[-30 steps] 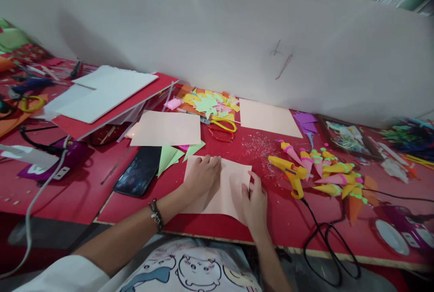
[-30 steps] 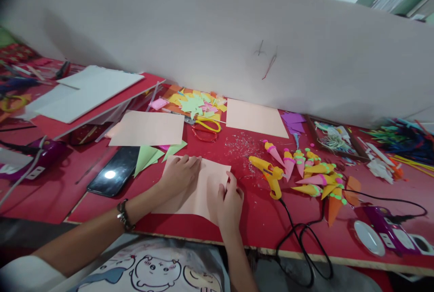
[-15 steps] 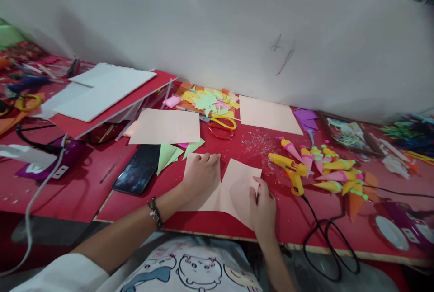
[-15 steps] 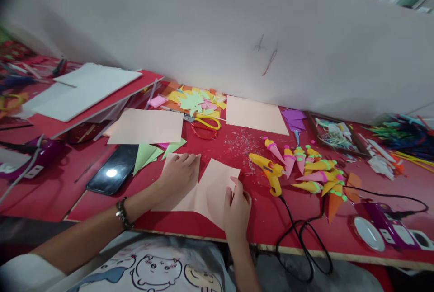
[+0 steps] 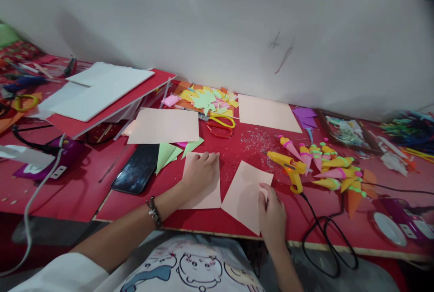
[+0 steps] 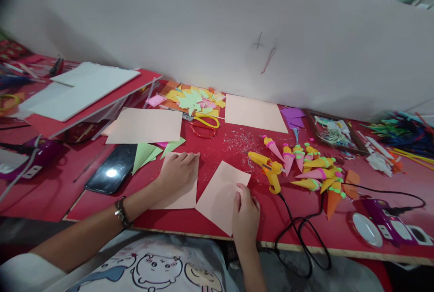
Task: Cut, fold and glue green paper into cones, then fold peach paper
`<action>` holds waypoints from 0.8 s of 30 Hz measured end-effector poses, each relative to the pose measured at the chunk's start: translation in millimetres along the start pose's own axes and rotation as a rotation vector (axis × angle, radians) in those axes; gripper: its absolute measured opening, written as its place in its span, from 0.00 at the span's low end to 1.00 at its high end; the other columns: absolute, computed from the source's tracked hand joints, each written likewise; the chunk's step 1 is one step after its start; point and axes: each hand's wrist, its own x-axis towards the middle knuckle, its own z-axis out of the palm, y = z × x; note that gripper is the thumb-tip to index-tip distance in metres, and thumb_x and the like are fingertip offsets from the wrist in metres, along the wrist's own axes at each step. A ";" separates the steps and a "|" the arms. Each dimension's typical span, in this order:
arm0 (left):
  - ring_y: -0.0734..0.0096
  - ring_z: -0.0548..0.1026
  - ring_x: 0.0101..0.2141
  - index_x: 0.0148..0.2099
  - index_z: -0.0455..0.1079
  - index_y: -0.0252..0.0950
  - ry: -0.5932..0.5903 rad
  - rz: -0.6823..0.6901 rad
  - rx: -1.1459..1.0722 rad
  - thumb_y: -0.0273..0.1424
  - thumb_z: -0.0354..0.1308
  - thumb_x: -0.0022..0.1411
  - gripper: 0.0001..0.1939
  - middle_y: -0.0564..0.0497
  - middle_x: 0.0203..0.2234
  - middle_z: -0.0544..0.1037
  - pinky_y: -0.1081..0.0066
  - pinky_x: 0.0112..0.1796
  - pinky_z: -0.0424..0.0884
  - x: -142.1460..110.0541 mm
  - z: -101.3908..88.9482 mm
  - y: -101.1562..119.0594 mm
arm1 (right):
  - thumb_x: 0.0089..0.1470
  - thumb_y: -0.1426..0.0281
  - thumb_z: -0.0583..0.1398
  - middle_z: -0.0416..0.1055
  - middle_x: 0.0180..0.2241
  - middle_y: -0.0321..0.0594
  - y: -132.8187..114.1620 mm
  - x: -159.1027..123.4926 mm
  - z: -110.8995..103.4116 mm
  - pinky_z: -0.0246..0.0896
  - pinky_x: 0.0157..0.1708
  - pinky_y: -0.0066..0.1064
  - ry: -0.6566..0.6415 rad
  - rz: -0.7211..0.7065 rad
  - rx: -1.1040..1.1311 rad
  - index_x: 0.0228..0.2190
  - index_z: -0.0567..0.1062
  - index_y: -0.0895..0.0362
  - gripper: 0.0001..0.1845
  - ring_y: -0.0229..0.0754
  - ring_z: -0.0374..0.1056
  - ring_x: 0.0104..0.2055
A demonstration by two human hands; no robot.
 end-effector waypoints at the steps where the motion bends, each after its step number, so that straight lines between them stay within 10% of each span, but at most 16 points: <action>1: 0.58 0.63 0.41 0.58 0.51 0.25 -0.006 -0.003 0.000 0.26 0.41 0.60 0.23 0.38 0.45 0.65 0.62 0.33 0.59 -0.1 -0.4 0.6 | 0.54 0.64 0.45 0.69 0.42 0.47 2.0 0.0 -0.9 0.56 0.38 0.38 -0.005 0.000 -0.006 0.41 0.67 0.58 0.19 0.49 0.64 0.40; 11: 0.60 0.60 0.49 0.58 0.51 0.32 -0.069 0.040 -0.255 0.31 0.42 0.61 0.23 0.42 0.51 0.62 0.62 0.45 0.57 -10.5 -14.1 -12.6 | 0.53 0.64 0.47 0.71 0.35 0.45 13.6 1.2 -9.0 0.57 0.36 0.35 0.024 -0.028 0.093 0.35 0.70 0.58 0.15 0.46 0.65 0.38; 17: 0.60 0.45 0.58 0.62 0.36 0.39 -0.287 0.243 -0.466 0.48 0.53 0.49 0.45 0.49 0.60 0.44 0.62 0.55 0.44 -55.2 -27.9 -20.9 | 0.52 0.64 0.49 0.70 0.34 0.42 5.3 4.8 -8.8 0.58 0.35 0.30 0.038 0.039 0.347 0.33 0.70 0.57 0.13 0.42 0.65 0.36; 24: 0.62 0.45 0.58 0.62 0.40 0.41 -0.376 0.366 -0.517 0.33 0.55 0.52 0.39 0.50 0.60 0.47 0.59 0.56 0.43 -83.4 -33.2 -1.7 | 0.47 0.60 0.54 0.68 0.31 0.39 8.6 15.1 -25.8 0.58 0.31 0.28 0.024 0.141 0.503 0.30 0.70 0.57 0.14 0.42 0.63 0.33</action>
